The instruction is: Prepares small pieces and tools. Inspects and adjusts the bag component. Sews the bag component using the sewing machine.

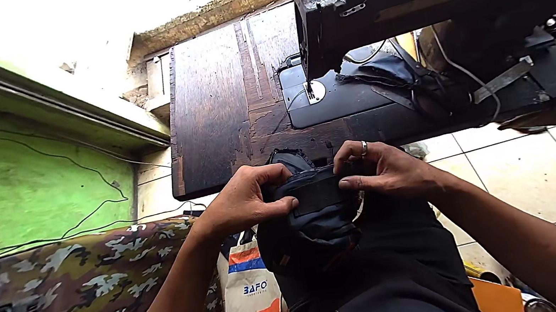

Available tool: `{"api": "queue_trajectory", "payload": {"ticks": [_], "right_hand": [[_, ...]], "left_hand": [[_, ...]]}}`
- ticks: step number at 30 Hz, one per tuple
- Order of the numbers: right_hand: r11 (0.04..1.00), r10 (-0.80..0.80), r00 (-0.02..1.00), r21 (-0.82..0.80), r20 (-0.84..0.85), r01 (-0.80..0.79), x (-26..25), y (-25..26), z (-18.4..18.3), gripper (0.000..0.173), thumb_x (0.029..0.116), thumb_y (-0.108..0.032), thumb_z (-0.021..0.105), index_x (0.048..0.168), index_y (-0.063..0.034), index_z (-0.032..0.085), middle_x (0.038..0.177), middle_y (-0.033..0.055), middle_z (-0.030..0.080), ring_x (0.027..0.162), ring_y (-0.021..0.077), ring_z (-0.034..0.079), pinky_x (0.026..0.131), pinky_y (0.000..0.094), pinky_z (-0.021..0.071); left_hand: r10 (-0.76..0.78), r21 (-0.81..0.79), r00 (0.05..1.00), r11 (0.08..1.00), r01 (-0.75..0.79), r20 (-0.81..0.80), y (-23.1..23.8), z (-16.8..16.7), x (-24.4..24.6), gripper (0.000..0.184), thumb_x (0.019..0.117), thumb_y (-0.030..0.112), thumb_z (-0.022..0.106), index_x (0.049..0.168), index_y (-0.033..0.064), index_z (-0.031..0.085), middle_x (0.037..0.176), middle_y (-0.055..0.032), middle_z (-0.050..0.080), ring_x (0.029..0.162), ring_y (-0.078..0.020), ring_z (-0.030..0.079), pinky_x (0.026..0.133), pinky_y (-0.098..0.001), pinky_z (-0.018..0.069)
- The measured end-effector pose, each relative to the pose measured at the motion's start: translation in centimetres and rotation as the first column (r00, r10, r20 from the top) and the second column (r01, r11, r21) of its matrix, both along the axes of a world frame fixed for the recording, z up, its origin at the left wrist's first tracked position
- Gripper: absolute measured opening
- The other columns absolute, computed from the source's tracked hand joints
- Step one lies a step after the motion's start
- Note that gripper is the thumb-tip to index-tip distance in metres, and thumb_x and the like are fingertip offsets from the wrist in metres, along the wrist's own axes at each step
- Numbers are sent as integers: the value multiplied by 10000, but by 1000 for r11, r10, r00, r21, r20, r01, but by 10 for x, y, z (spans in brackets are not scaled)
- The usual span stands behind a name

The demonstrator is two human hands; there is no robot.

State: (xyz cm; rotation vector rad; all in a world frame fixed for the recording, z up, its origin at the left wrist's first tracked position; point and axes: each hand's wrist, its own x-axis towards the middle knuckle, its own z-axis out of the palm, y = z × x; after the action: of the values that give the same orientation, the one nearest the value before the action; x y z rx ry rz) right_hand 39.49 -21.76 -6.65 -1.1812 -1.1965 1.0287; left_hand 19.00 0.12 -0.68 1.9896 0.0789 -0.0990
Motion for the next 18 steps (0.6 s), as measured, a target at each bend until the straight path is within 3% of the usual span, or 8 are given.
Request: {"api": "queue_trajectory", "payload": {"ticks": [4, 8, 11, 14, 18], "right_hand": [[1000, -18, 999, -3, -28, 18, 0, -2, 1, 231, 916, -87, 750, 1114, -98, 631, 957, -13, 715, 881, 66, 700, 813, 235, 601], [992, 2, 999, -128, -39, -7, 0, -6, 4, 335, 907, -131, 765, 1209, -108, 622, 897, -11, 712, 841, 66, 700, 788, 234, 598], [979, 26, 998, -199, -56, -37, 2, -5, 8, 202, 919, -139, 754, 1103, -88, 689, 951, -19, 746, 884, 34, 706, 828, 210, 592], [985, 78, 997, -152, -24, -81, 4, -4, 7, 107, 926, -145, 736, 1009, -95, 690, 903, -52, 723, 845, -1, 679, 784, 181, 571], [988, 150, 988, -40, 37, -149, 6, -2, 5, 53, 934, -119, 691, 934, -105, 639, 809, -71, 676, 748, -28, 635, 673, 160, 533]], "left_hand": [[-3, -13, 1000, 1000, 3, -29, 1, 0, -1, 79, 893, 183, 748, 928, 120, 716, 758, 64, 696, 683, 3, 654, 605, -174, 548], [-7, 22, 1000, 1000, 7, -12, -4, 1, -4, 81, 897, 192, 742, 915, 120, 710, 741, 74, 682, 663, 18, 635, 589, -165, 530], [-20, 75, 998, 997, 15, 61, -5, -3, -4, 95, 890, 209, 736, 902, 118, 710, 781, 76, 693, 691, 28, 636, 609, -160, 530], [-47, 120, 986, 992, 28, 160, -7, -6, -4, 111, 879, 208, 732, 882, 99, 711, 834, 59, 709, 750, 19, 650, 676, -177, 554], [-81, 183, 983, 982, 49, 167, -7, -4, -2, 120, 899, 223, 713, 885, 105, 704, 704, 91, 634, 620, 64, 549, 548, -128, 448]]}}
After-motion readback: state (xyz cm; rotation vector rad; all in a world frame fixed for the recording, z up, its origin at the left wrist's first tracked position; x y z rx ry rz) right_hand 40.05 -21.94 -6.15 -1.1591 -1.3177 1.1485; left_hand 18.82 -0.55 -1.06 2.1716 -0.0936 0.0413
